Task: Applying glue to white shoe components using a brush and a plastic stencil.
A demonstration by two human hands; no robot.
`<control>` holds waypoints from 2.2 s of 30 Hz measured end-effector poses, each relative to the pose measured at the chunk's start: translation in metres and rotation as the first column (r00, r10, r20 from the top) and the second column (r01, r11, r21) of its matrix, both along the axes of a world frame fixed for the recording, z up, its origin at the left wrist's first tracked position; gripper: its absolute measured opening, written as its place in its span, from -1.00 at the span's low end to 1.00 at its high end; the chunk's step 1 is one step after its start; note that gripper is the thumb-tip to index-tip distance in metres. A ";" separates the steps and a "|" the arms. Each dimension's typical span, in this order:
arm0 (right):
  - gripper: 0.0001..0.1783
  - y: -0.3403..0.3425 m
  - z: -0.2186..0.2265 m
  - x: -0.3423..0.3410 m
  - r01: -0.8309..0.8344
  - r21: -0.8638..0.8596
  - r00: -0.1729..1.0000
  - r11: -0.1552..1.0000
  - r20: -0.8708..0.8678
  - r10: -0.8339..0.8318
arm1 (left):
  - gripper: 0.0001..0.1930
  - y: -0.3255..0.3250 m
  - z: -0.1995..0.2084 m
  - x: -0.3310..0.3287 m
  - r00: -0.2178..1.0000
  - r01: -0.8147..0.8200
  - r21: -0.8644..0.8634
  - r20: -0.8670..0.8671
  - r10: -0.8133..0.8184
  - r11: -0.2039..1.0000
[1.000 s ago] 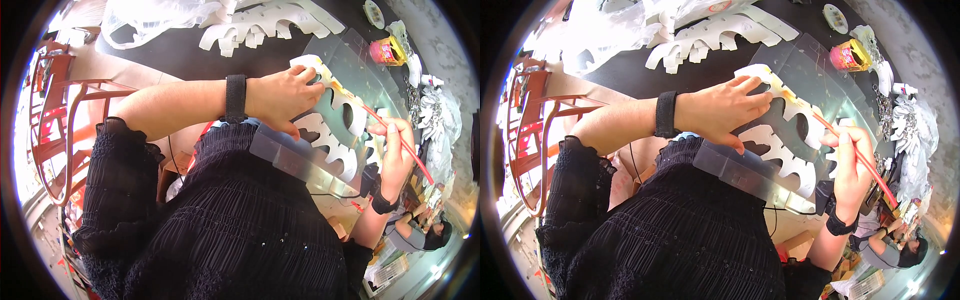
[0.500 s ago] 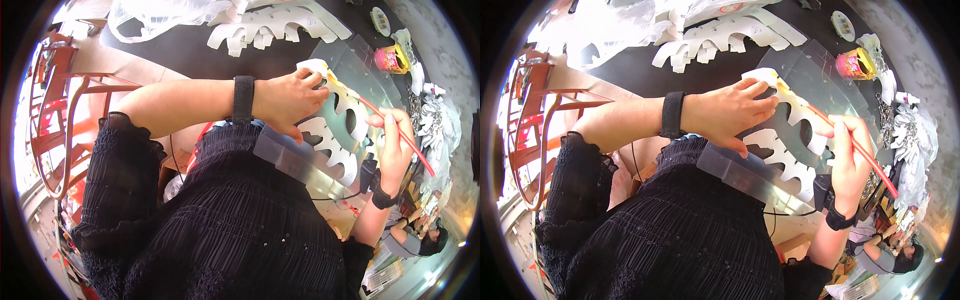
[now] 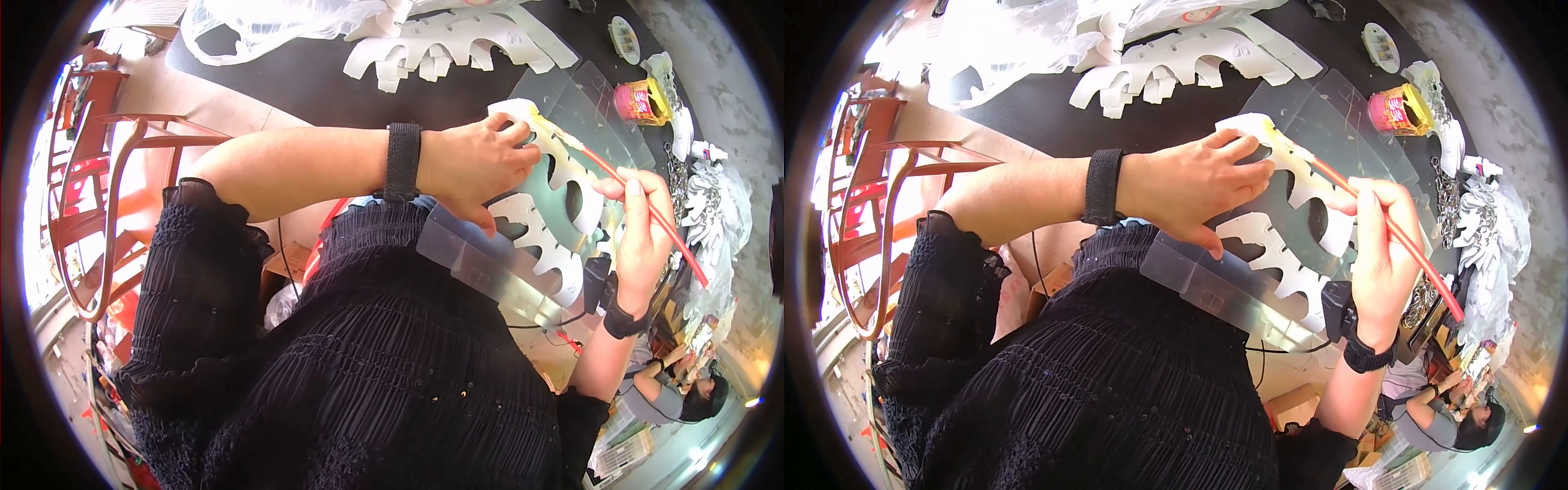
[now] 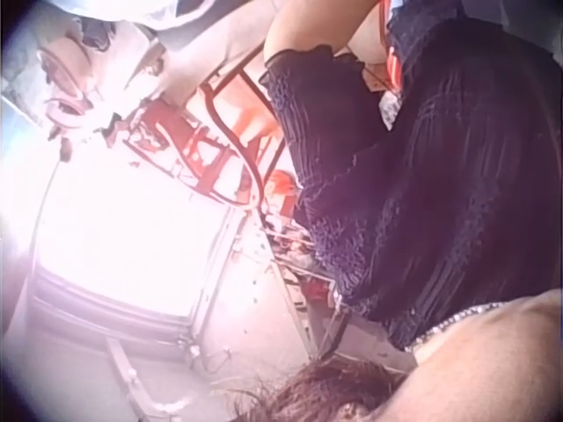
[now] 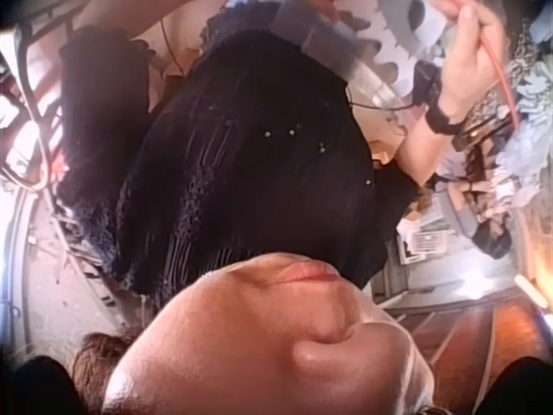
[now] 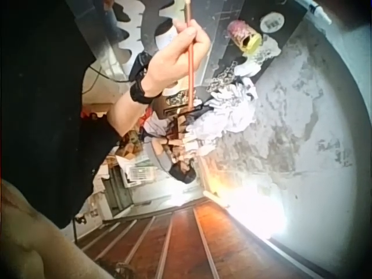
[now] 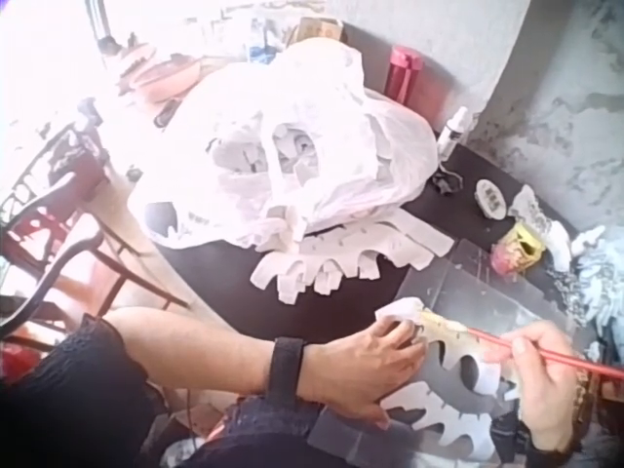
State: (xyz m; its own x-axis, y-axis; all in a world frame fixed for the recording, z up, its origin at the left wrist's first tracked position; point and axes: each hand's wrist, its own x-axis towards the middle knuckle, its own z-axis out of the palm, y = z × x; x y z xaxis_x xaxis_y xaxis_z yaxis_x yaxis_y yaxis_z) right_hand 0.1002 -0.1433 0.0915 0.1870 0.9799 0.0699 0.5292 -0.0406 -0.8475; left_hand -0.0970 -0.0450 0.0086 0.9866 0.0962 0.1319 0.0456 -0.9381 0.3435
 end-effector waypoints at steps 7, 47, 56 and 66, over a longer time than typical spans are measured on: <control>-0.83 0.005 -0.001 0.000 0.002 -0.029 1.000 1.000 -0.023 -0.003 | -0.18 0.000 -0.001 0.000 1.000 -0.001 0.016 0.020 0.000 1.000; -0.84 -0.002 -0.003 0.006 0.004 -0.005 1.000 1.000 -0.017 -0.004 | -0.22 0.000 0.001 0.000 1.000 0.003 -0.002 0.007 -0.003 1.000; -0.84 -0.001 -0.004 0.007 -0.018 0.016 0.995 1.000 -0.097 0.019 | -0.20 -0.001 0.000 0.000 1.000 -0.005 0.000 0.011 0.005 1.000; -0.84 0.002 -0.006 0.003 -0.016 -0.002 0.995 1.000 -0.101 0.016 | -0.20 0.000 0.002 -0.001 1.000 0.003 0.010 0.002 -0.003 1.000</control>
